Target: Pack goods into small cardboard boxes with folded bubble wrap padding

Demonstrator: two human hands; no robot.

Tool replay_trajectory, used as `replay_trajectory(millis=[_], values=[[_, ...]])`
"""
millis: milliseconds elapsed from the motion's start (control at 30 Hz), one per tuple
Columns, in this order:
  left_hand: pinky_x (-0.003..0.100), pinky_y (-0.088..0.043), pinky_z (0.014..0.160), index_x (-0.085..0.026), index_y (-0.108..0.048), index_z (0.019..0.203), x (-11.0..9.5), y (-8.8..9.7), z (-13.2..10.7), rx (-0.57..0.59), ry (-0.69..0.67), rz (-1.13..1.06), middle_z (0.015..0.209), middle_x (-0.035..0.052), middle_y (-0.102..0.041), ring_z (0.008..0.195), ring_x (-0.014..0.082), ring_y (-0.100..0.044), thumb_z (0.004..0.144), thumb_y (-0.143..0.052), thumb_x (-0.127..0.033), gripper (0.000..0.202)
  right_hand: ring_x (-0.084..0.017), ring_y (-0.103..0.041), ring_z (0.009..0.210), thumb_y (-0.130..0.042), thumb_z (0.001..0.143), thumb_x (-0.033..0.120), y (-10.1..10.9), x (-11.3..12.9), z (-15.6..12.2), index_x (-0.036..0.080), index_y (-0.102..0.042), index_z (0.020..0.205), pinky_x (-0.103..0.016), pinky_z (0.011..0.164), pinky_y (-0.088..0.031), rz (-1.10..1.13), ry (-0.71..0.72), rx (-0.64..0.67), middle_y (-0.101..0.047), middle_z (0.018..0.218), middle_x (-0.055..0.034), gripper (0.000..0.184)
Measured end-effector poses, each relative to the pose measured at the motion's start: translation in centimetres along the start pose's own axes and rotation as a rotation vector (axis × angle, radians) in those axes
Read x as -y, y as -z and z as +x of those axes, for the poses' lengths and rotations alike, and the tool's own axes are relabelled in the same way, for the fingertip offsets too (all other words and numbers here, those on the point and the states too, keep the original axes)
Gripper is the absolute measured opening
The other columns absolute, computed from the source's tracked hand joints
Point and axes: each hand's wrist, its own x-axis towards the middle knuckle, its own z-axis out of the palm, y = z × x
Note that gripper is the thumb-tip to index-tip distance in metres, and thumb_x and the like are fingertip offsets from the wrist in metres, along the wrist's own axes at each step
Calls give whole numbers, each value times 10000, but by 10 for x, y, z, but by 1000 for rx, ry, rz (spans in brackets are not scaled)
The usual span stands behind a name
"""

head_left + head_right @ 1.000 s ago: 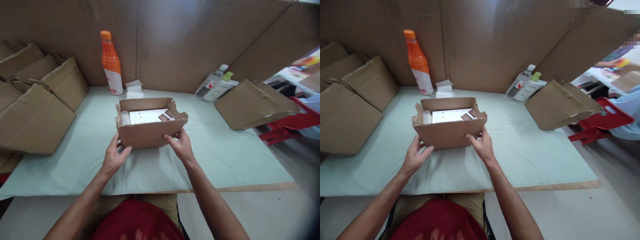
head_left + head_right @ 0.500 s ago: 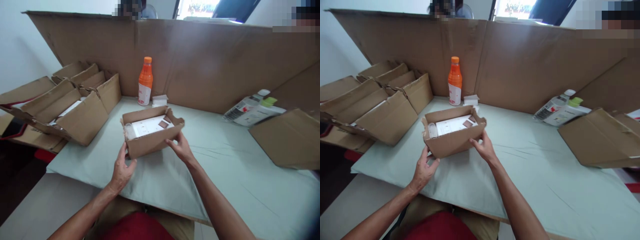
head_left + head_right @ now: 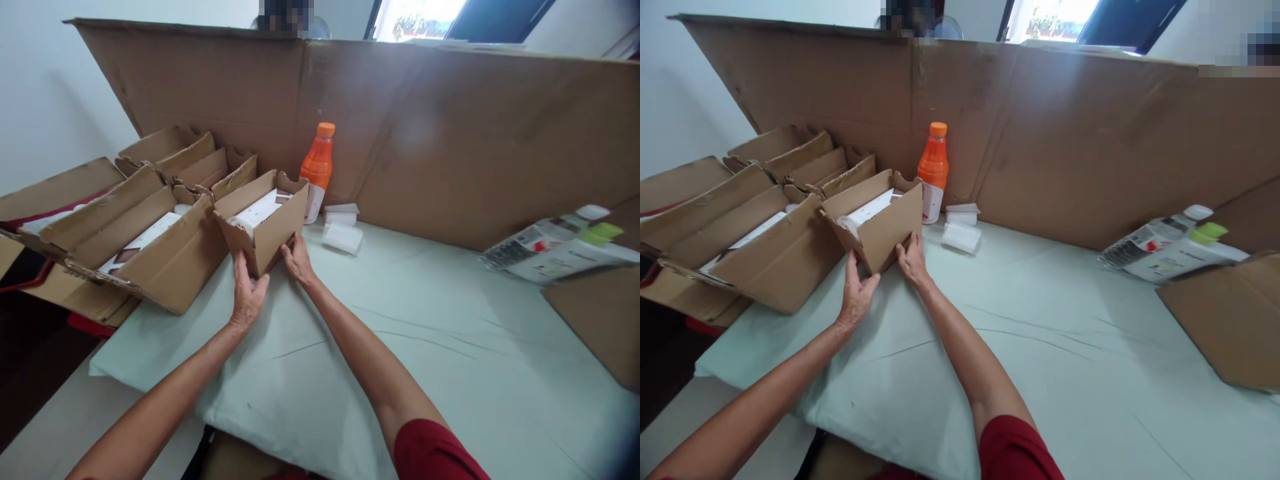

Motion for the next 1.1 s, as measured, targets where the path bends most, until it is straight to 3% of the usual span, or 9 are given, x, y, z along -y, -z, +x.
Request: replay_trajectory(millis=[100,267,400,533,667,767,867,967,1100], values=[[503,-405,1182,-194,-244,1590,7,-16,27,-50,79,-11,1667,196,-247,1559,315,-251,899,-589,-300,780,-290,-351,1489,-433,964,318,-13,1,22,23,-262,1558,-445,1232,-303,2,41,42,-354,1612,-242,684],[509,-210,1277,-161,-339,1551,22,-28,68,-112,42,36,1661,197,-279,1564,302,-244,922,-556,-359,694,-298,-519,1333,-533,868,261,-24,-2,51,95,-432,1471,-458,1137,-431,14,88,126,-534,1489,-186,634],[515,-249,1267,-188,-366,1540,38,-30,78,-107,50,29,1638,178,-336,1544,301,-295,932,-545,-360,657,-281,-519,1344,-560,828,230,-30,-5,65,118,-453,1476,-438,1131,-441,35,78,141,-534,1509,-156,666],[514,-412,1177,-191,-346,1549,42,-32,53,-60,81,-5,1551,202,-441,1440,305,-466,940,-537,-350,658,-236,-566,1314,-526,833,191,-30,-9,60,98,-479,1482,-357,1117,-459,60,55,149,-574,1480,-142,657],[490,-489,1114,-180,-422,1504,29,-21,10,74,42,53,1503,195,-492,1383,305,-526,871,-607,-272,665,-234,-560,1337,-491,837,167,-22,-15,29,131,-515,1477,-386,1152,-436,88,86,163,-571,1491,-130,642],[390,-619,884,-163,-578,1370,17,-2,-12,184,-6,184,1481,187,-521,1335,313,-565,840,-604,-214,533,-246,-503,1402,-484,849,168,-15,-24,2,101,-520,1469,-417,1185,-402,110,148,179,-528,1524,-168,625],[305,-620,697,-157,-672,1221,8,15,-25,177,-16,247,1428,179,-571,1274,305,-607,835,-576,-184,398,-257,-503,1402,-473,876,169,-7,-32,-20,84,-525,1457,-454,1178,-411,103,205,186,-527,1516,-197,589],[400,-625,824,-163,-703,1151,1,16,-41,205,-39,255,1384,176,-598,1285,325,-587,828,-580,-203,348,-263,-536,1370,-506,876,142,11,-38,-56,122,-600,1388,-483,1183,-399,43,220,169,-591,1456,-182,522],[573,-476,1094,-192,-706,1160,-5,-7,-74,421,-249,417,1393,169,-601,1305,357,-560,870,-557,-307,346,-222,-540,1361,-626,869,148,45,-53,-126,203,-730,1178,-399,1199,-378,-95,272,177,-671,1378,-90,330]])
